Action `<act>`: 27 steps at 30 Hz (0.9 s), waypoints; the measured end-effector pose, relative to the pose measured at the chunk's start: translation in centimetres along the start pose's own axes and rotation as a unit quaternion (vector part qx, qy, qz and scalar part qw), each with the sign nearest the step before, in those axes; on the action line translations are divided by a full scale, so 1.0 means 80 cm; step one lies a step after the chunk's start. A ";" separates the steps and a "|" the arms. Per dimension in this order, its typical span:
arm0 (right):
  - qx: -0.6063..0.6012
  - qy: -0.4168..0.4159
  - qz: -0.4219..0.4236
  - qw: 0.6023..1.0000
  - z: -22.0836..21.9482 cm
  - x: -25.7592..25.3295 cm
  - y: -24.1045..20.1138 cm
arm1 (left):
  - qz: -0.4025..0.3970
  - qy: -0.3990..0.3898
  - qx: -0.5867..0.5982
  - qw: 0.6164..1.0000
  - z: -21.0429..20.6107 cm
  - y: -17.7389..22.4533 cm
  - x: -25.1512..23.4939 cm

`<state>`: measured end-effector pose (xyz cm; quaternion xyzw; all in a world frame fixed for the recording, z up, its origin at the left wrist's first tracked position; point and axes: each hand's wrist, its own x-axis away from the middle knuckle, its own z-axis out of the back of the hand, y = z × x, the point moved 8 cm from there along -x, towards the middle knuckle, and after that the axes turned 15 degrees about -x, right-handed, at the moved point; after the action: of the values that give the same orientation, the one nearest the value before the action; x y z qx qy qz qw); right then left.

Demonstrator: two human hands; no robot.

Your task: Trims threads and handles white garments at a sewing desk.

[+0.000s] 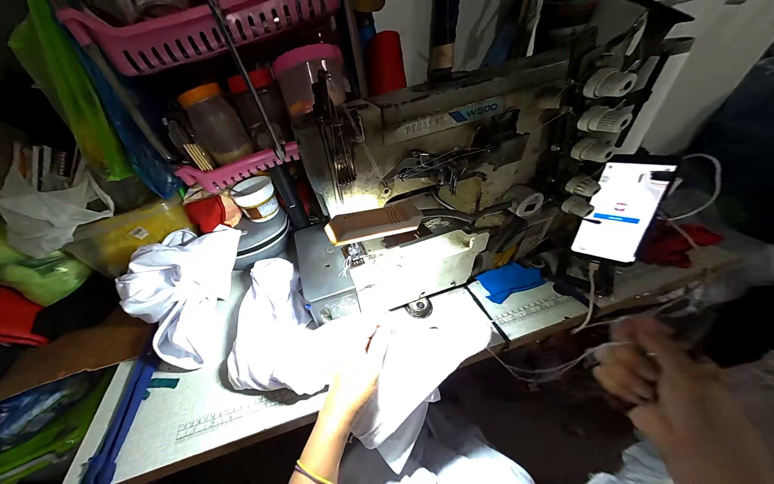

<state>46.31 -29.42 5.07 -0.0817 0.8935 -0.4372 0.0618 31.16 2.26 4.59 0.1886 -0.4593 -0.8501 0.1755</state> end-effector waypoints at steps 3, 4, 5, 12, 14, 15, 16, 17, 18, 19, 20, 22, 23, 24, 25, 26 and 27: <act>0.169 -0.083 -0.023 0.982 -0.020 0.017 0.036 | 0.025 0.056 0.166 0.984 0.027 0.009 0.012; 0.228 -0.118 -0.006 0.966 -0.026 0.020 0.044 | 0.024 0.077 0.211 0.974 0.038 0.017 0.018; 0.283 -0.156 0.023 0.946 -0.034 0.023 0.052 | 0.020 0.094 0.237 0.967 0.047 0.024 0.024; 0.492 -0.228 0.194 0.817 -0.084 0.024 0.096 | -0.028 -0.020 -0.123 0.992 0.025 0.042 0.049; 0.479 -0.202 0.203 0.830 -0.086 0.021 0.092 | -0.095 -0.016 -0.308 0.947 0.006 0.050 0.057; 0.468 -0.195 0.201 0.838 -0.087 0.019 0.090 | -0.141 0.033 -0.381 0.913 0.002 0.056 0.060; 0.455 -0.191 0.197 0.847 -0.087 0.018 0.089 | -0.171 0.087 -0.433 0.881 0.001 0.061 0.062; 0.445 -0.188 0.190 0.855 -0.086 0.017 0.088 | -0.185 0.135 -0.468 0.854 0.004 0.065 0.063; 0.438 -0.184 0.181 0.861 -0.086 0.016 0.087 | -0.187 0.164 -0.490 0.835 0.007 0.069 0.064; 0.436 -0.181 0.172 0.865 -0.086 0.014 0.086 | -0.189 0.178 -0.500 0.826 0.011 0.073 0.066; 0.439 -0.179 0.167 0.865 -0.087 0.013 0.085 | -0.192 0.178 -0.492 0.830 0.014 0.076 0.070; 0.443 -0.177 0.169 0.863 -0.089 0.009 0.083 | -0.204 0.150 -0.413 0.875 0.021 0.082 0.078; 0.446 -0.180 0.167 0.861 -0.093 0.008 0.082 | -0.202 0.102 -0.308 0.924 0.023 0.083 0.081; 0.449 -0.185 0.163 0.859 -0.098 0.006 0.083 | -0.194 0.027 -0.144 0.970 0.024 0.084 0.084; 0.455 -0.193 0.161 0.854 -0.104 0.006 0.085 | -0.192 -0.037 0.047 0.980 0.024 0.090 0.090; 0.465 -0.203 0.160 0.847 -0.112 0.006 0.088 | -0.182 -0.070 0.205 0.959 0.027 0.096 0.097; 0.476 -0.210 0.166 0.837 -0.119 0.005 0.092 | -0.171 -0.077 0.331 0.925 0.032 0.100 0.104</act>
<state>43.53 -17.70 5.07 0.0176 0.5405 -0.7643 0.3512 23.70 -3.99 11.35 0.2456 -0.6874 -0.6788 -0.0804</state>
